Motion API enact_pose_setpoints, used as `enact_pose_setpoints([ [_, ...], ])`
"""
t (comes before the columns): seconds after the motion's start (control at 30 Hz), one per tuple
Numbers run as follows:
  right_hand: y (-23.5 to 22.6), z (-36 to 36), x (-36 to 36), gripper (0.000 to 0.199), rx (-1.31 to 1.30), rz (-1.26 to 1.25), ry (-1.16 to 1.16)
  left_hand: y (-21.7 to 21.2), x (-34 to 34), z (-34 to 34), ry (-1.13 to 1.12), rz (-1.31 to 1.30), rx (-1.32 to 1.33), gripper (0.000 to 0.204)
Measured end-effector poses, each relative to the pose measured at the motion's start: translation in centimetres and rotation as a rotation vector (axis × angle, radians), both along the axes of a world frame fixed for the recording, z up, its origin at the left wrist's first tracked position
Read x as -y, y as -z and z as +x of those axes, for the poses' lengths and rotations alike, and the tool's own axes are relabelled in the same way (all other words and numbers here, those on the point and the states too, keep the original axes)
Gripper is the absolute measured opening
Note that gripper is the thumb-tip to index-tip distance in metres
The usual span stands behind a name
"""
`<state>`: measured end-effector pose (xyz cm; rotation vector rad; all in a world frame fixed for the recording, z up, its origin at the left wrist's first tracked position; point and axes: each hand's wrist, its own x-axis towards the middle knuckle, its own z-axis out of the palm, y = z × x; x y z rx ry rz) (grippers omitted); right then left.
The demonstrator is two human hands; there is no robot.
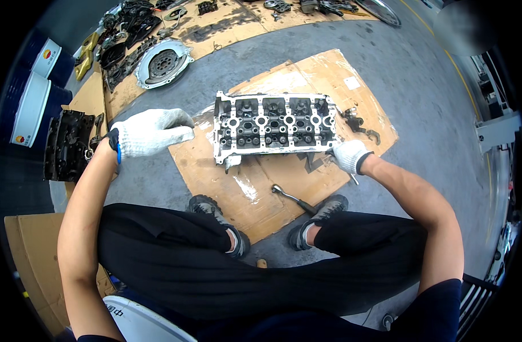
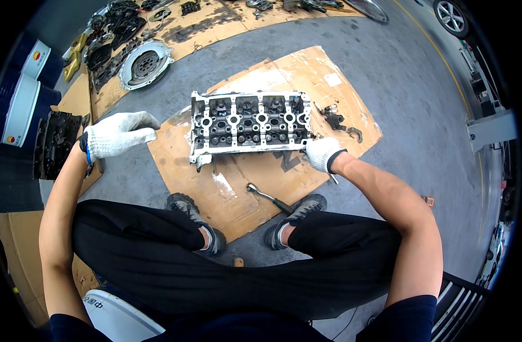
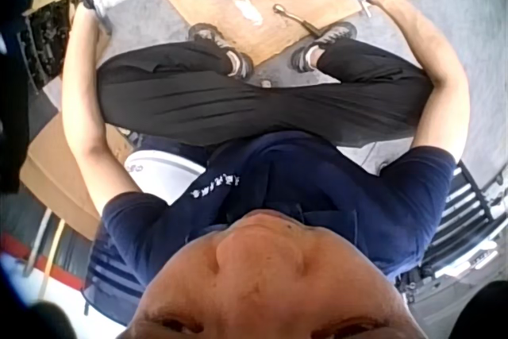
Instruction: The person disassembles a cylinder head by removing bolts and components using a ratchet and wrench. They remove several bolts and small parts, place them on cardboard, and inspect the cylinder head. The person then moves to a tool chest and opens a drawer.
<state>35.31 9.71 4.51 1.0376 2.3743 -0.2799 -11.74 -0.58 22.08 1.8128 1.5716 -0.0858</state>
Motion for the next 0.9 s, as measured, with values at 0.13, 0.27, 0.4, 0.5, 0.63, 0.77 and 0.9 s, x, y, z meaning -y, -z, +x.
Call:
enact_pose_setpoints([
  [0.13,-0.32,-0.02,0.02,0.029,0.000,-0.010,-0.016,-0.27,0.01,0.09,0.011,0.010,-0.001,0.049],
  [0.27,-0.01,0.00,-0.01,0.031,0.020,-0.009,0.003,-0.39,-0.04,0.31,-0.002,-0.003,-0.006,0.050],
  [0.4,0.53,0.34,-0.09,0.031,-0.004,0.014,0.012,-0.32,-0.02,0.31,-0.003,-0.002,0.001,0.050],
  [0.5,0.36,0.19,-0.18,0.031,0.011,0.000,-0.012,-0.04,-0.02,0.13,0.003,0.005,0.005,0.050],
  [0.63,0.07,0.21,-0.08,0.030,0.001,0.000,-0.028,0.02,-0.32,0.05,0.022,-0.009,0.023,0.049],
  [0.77,0.03,0.10,0.06,0.030,-0.020,0.017,-0.035,-0.06,-0.27,0.23,0.002,-0.016,-0.006,0.049],
  [0.9,0.51,0.36,-0.28,0.031,-0.025,0.024,-0.057,0.01,-0.36,0.14,-0.001,-0.018,-0.037,0.050],
])
